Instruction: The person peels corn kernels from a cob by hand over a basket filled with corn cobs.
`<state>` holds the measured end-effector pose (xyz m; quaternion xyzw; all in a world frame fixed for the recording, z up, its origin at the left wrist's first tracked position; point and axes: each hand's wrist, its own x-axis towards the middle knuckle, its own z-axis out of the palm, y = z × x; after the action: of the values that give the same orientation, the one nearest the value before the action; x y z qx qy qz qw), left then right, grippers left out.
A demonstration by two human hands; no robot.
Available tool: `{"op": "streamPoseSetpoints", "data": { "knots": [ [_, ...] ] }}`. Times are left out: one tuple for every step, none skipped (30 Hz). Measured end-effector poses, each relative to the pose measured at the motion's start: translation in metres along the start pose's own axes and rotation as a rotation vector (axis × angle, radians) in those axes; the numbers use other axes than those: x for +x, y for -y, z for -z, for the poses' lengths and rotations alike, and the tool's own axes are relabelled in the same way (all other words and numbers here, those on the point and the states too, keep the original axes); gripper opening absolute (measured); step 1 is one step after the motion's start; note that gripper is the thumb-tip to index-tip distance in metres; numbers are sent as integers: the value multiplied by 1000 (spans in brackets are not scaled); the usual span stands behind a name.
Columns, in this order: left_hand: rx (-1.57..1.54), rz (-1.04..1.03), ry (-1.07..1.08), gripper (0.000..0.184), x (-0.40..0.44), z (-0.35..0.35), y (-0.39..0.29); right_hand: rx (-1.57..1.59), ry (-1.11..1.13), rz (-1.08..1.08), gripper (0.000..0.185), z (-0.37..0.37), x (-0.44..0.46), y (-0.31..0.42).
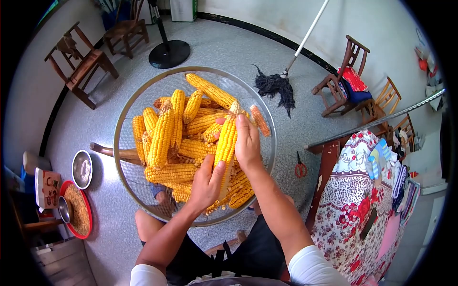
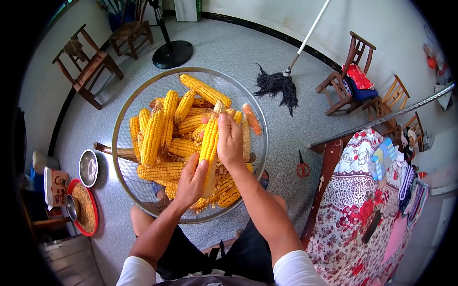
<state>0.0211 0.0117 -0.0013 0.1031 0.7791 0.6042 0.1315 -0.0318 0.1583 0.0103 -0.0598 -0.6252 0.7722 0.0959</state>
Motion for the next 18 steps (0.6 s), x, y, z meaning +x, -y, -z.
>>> {"op": "streamPoseSetpoints", "data": {
  "knots": [
    [12, -9, 2, 43, 0, 0, 0, -2, -5, 24, 43, 0, 0, -1],
    [12, -8, 1, 43, -1, 1, 0, -2, -4, 24, 43, 0, 0, -1],
    [1, 22, 27, 41, -1, 1, 0, -11, -11, 29, 44, 0, -1, -1],
    [-10, 53, 53, 40, -2, 1, 0, -20, -19, 34, 45, 0, -1, -1],
    [-11, 53, 52, 40, -2, 1, 0, -20, -18, 34, 45, -1, -1, -1],
    [-21, 55, 36, 43, -2, 0, -1, 18, -37, 22, 45, -2, -2, 0],
    [-31, 56, 20, 46, -2, -1, -1, 57, -57, 11, 45, -2, -2, 0],
    [-32, 56, 21, 46, -2, -4, 2, 57, -58, 11, 45, 0, 0, -5],
    [-184, 80, 7, 47, -2, -7, 6, -39, -100, 31, 44, 2, 3, -11],
    [-337, 104, -5, 47, -1, -8, 8, -136, -142, 51, 43, 4, 5, -16],
    [-338, 105, -4, 47, -1, -8, 8, -137, -144, 51, 43, 7, 5, -19],
    [-366, 138, 24, 47, -1, -5, 5, -101, -154, 33, 43, 6, 3, -17],
    [-393, 174, 50, 47, -1, -2, 4, -63, -161, 15, 43, 4, 2, -17],
    [-393, 174, 46, 47, 0, -1, 5, -54, -154, 19, 42, 5, 3, -19],
    [-399, 192, 54, 47, 1, -1, 7, -54, -152, 20, 42, 5, 2, -18],
    [-405, 211, 63, 46, 2, -1, 9, 66, -109, -12, 41, 5, 1, -15],
    [-407, 210, 62, 46, 2, -2, 10, 185, -64, -44, 39, 5, 0, -13],
    [-402, 207, 65, 45, 3, -3, 12, 184, -62, -44, 39, 4, 0, -12]
  ]
}}
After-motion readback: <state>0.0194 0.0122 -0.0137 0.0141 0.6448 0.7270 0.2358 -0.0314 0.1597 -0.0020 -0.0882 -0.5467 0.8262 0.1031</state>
